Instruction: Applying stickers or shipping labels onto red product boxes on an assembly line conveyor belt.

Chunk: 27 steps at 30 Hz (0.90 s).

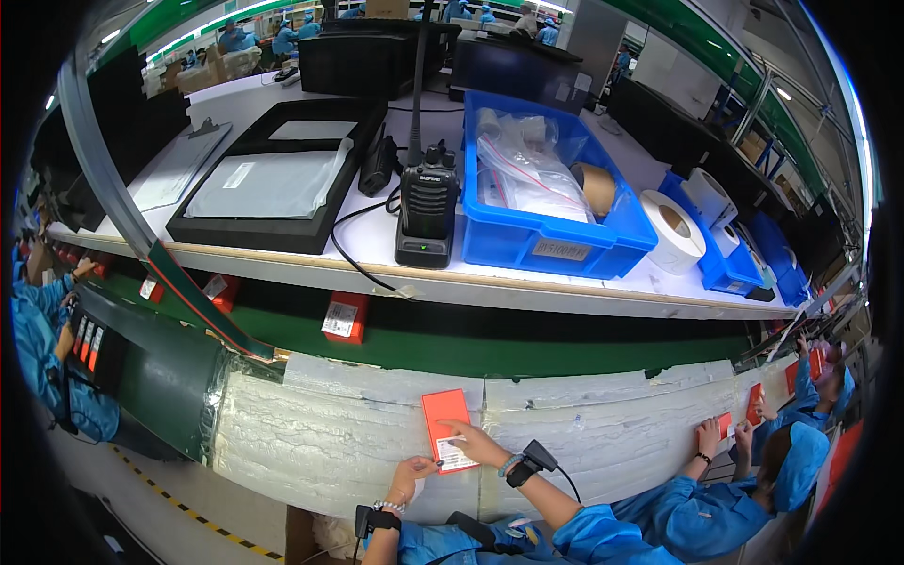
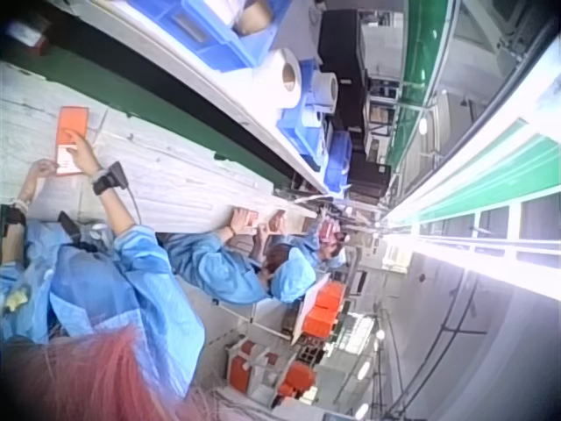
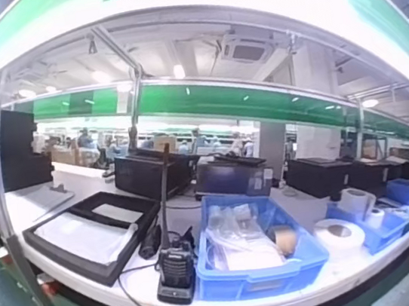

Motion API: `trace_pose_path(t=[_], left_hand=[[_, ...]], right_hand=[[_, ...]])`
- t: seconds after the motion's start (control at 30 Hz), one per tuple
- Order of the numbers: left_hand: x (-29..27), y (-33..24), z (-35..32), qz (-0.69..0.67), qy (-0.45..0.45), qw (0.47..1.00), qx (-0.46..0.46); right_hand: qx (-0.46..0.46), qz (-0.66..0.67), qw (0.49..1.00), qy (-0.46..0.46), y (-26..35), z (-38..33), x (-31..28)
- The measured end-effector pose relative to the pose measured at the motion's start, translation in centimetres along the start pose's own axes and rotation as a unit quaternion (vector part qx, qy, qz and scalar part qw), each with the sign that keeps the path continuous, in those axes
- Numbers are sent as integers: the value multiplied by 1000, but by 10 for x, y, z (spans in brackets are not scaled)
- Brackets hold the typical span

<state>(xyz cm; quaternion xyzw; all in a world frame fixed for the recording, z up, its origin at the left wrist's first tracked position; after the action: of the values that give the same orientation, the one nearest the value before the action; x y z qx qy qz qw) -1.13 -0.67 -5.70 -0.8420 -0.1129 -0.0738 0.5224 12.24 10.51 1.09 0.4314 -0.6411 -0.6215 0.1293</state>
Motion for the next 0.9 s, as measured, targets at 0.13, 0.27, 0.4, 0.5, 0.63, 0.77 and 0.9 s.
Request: trace_pose_path(t=[0.13,0.27,0.4,0.5,0.63,0.77,0.9], left_hand=[[1,0,0,2,-8,1000,-8],[1,-2,1,12,-7,1000,5],[0,3,2,-4,-5,1000,3],[0,2,1,9,-8,1000,0],[0,5,2,-9,-5,1000,6],[-2,5,1,-4,-7,1000,2],[-4,6,1,10,-20,1000,3]], right_hand=[[3,-12,1000,-3,0,-1,2],[-18,-19,1000,-12,1,-1,2],[-15,-37,999,-12,3,-1,3],[-33,-30,999,-18,5,-1,3],[-38,-22,999,-19,4,0,5],[-45,-66,997,-16,8,2,7],[-43,-182,982,-26,-1,3,21]])
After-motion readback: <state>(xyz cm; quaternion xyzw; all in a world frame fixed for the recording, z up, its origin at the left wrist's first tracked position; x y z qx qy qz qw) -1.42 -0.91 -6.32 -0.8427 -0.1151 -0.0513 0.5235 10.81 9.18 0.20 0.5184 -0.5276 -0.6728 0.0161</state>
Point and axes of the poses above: each hand's wrist, its own z-axis towards the middle knuckle, its own x-axis out of the palm, y = z × x, the point moved 6 cm from there along z, towards the middle knuckle, and after that the axes turned 2 degrees about y, right-handed, at the moved point
